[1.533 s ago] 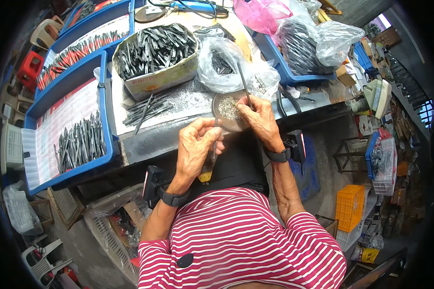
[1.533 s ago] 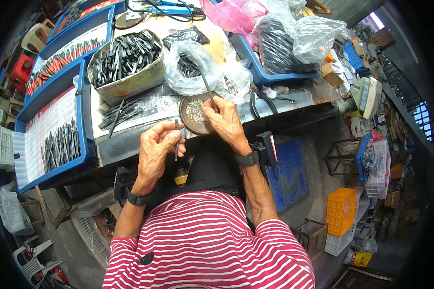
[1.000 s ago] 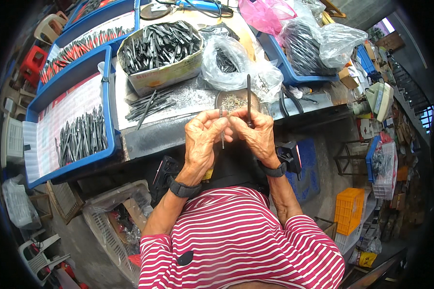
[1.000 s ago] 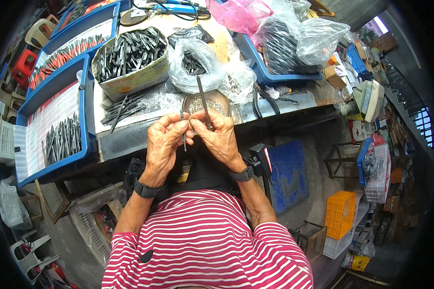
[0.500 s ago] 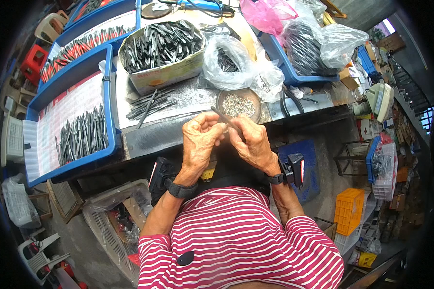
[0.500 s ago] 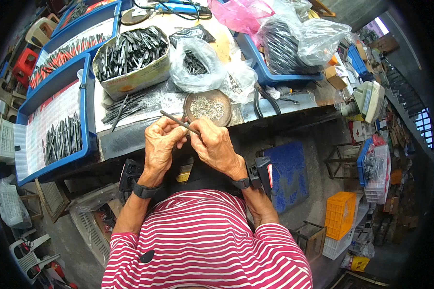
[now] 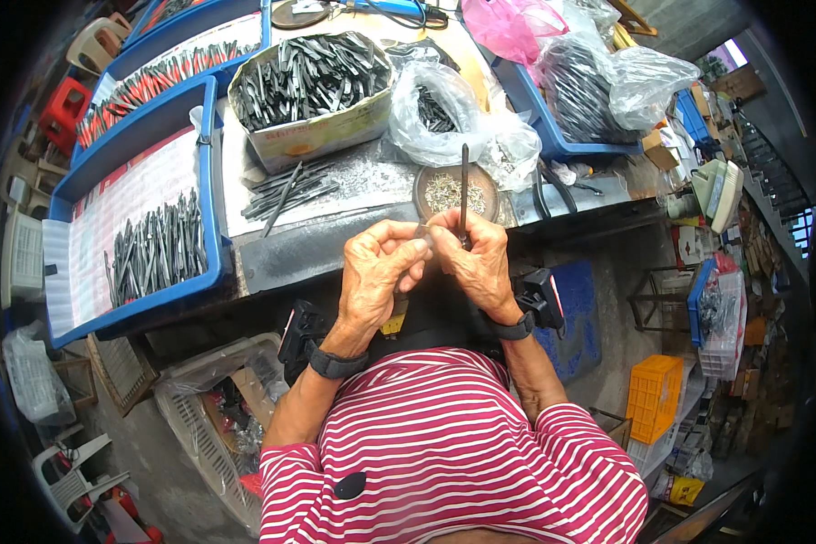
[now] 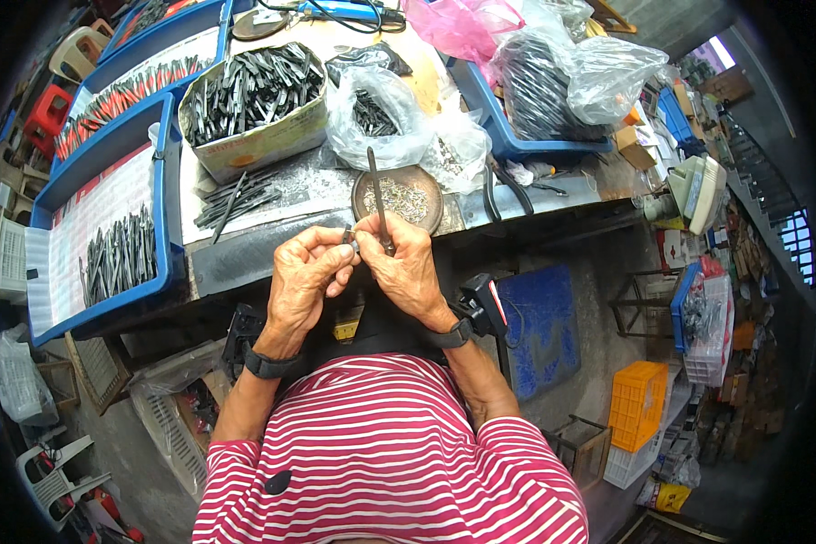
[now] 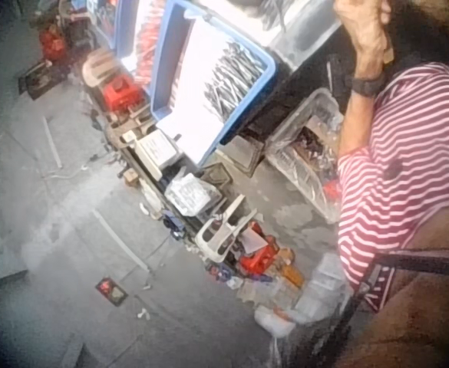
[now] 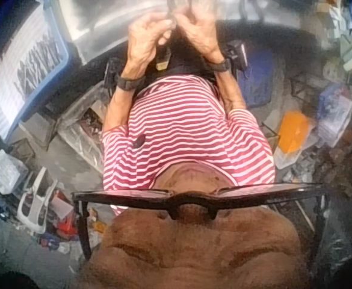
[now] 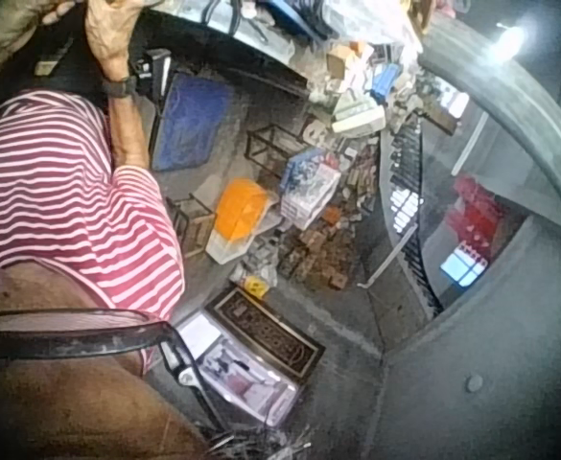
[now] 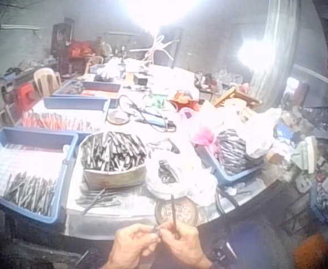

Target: The person repeatedly picks up a metal rod and a small metal component, then joins them together by hand. The assembled parts are placed into a blue tray on the workbench. The person continues this process for multiple items.

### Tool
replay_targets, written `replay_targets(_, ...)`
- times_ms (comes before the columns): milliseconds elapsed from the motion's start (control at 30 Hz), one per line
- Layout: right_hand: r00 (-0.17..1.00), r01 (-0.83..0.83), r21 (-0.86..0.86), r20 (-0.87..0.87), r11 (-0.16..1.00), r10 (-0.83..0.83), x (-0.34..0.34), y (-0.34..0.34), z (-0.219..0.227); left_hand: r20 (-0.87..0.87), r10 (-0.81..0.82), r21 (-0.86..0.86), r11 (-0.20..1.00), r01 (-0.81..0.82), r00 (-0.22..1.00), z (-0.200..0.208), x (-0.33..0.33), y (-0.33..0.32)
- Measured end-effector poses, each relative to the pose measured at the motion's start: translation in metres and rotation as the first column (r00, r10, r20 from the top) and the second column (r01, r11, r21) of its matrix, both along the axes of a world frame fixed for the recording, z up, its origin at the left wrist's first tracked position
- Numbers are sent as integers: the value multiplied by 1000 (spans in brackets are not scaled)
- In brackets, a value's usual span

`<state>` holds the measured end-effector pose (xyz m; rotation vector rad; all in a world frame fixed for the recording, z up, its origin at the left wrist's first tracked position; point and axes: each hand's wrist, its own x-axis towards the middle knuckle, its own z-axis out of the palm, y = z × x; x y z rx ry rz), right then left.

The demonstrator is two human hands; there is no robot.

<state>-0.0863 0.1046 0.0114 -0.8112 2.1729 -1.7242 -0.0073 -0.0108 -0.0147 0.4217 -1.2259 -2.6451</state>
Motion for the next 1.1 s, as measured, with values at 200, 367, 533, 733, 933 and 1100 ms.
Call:
replay_targets(200, 1000, 13, 5, -3, 1000, -13, 1, 1, -1, 12, 27, -48, 999, -26, 1000, 0, 1, 3)
replay_targets(367, 998, 33, 15, -58, 999, -32, 5, 2, -6, 34, 67, -172, 983, -60, 997, -3, 2, 6)
replay_targets(533, 988, 54, 8, -145, 998, -53, 6, 2, -10, -2, 130, -326, 937, -124, 991, -4, 3, 8)
replay_targets(733, 992, 42, 17, -119, 999, -40, 7, 3, -12, -1, 144, -380, 915, -133, 990, -5, 5, 6)
replay_targets(933, 997, 28, 19, -68, 999, -26, 8, 3, -14, -6, 89, -252, 964, -88, 996, -5, 9, 3)
replay_targets(1100, 997, 15, 18, 71, 1000, -17, 12, 4, -11, -16, 124, -346, 930, -122, 992, -3, 11, 5)
